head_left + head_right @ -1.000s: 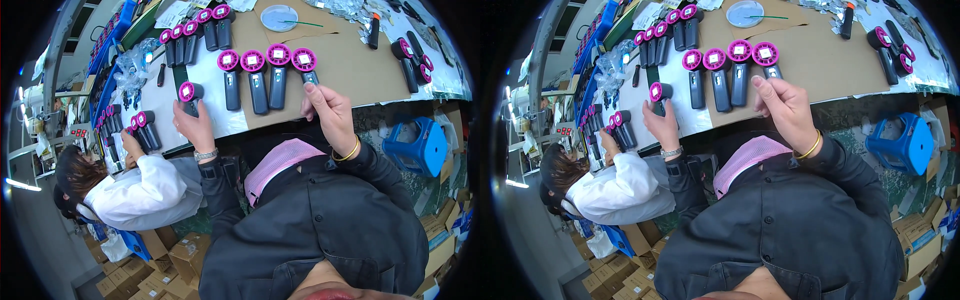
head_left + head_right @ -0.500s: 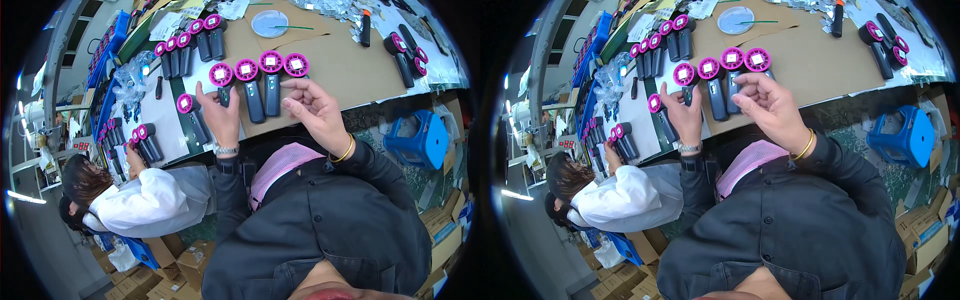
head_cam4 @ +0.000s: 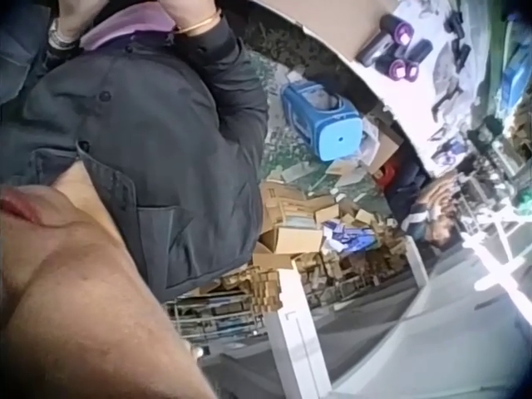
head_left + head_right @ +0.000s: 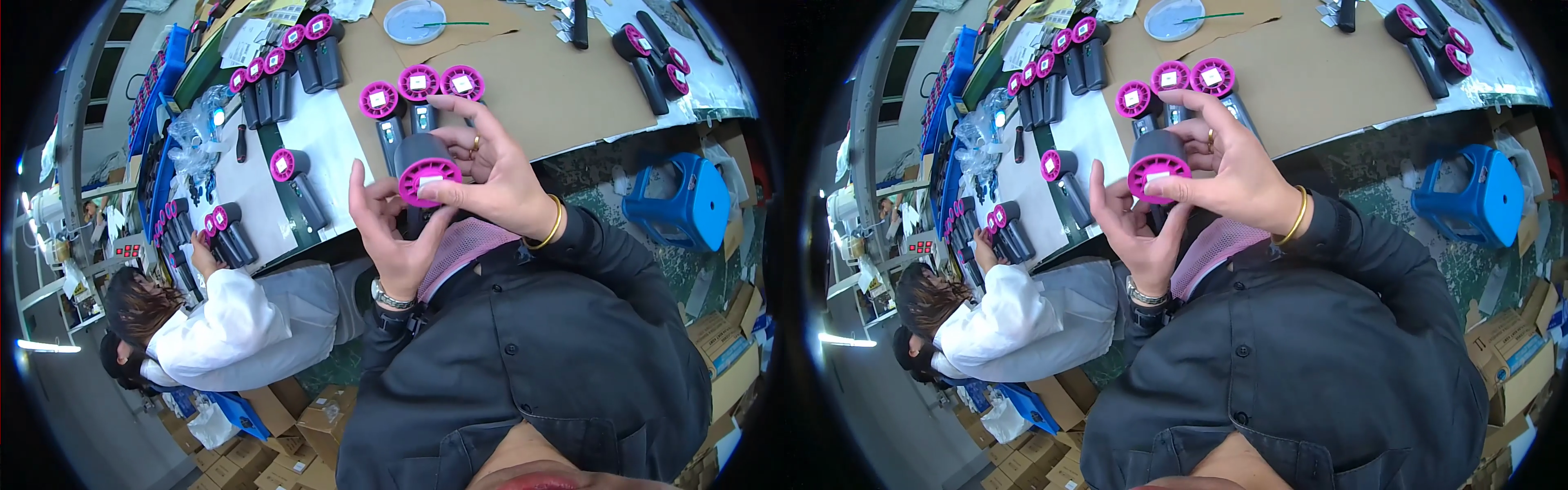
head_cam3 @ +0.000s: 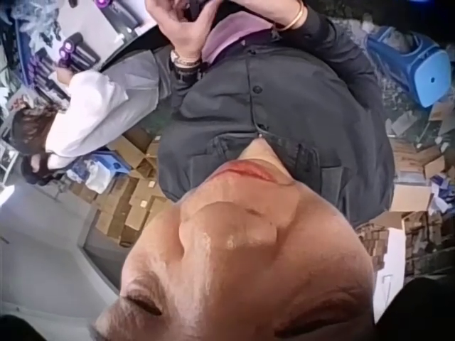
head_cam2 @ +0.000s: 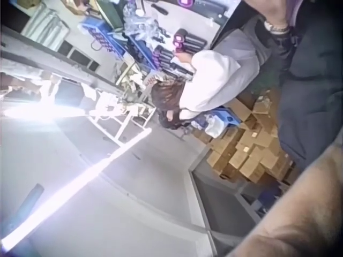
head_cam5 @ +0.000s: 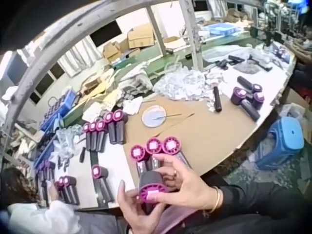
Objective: The person taps the top of a handheld fan with a cloth-covered hammer, places a small square piece onto the fan, and uses a thin stick to apply a substance from a container onto it.
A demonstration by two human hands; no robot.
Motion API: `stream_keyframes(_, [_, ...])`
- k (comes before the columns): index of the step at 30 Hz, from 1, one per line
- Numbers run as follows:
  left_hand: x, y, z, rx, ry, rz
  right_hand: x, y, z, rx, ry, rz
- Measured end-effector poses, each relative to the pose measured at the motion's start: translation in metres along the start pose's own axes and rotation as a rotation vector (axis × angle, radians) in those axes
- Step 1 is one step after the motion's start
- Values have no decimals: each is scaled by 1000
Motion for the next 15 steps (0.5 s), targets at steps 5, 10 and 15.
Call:
stream_keyframes(5, [24,-1,-23,-270,351,299,0,-4,17,-85,86,66])
stream_keyframes(10, [28,0,-17,-293,352,325,0,-4,22,-113,115,51])
stream_keyframes(15, [22,2,-11,-265,384,298,9,-2,25,-73,209,136])
Point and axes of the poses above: each hand's wrist, its own z-axis away from the middle knuckle, its own y-axis out of the back of the hand, x = y × z, the point moved 2 cm from there along -z, towards the middle knuckle, and after that the axes turned 10 degrees about x, right-handed, at the moved point
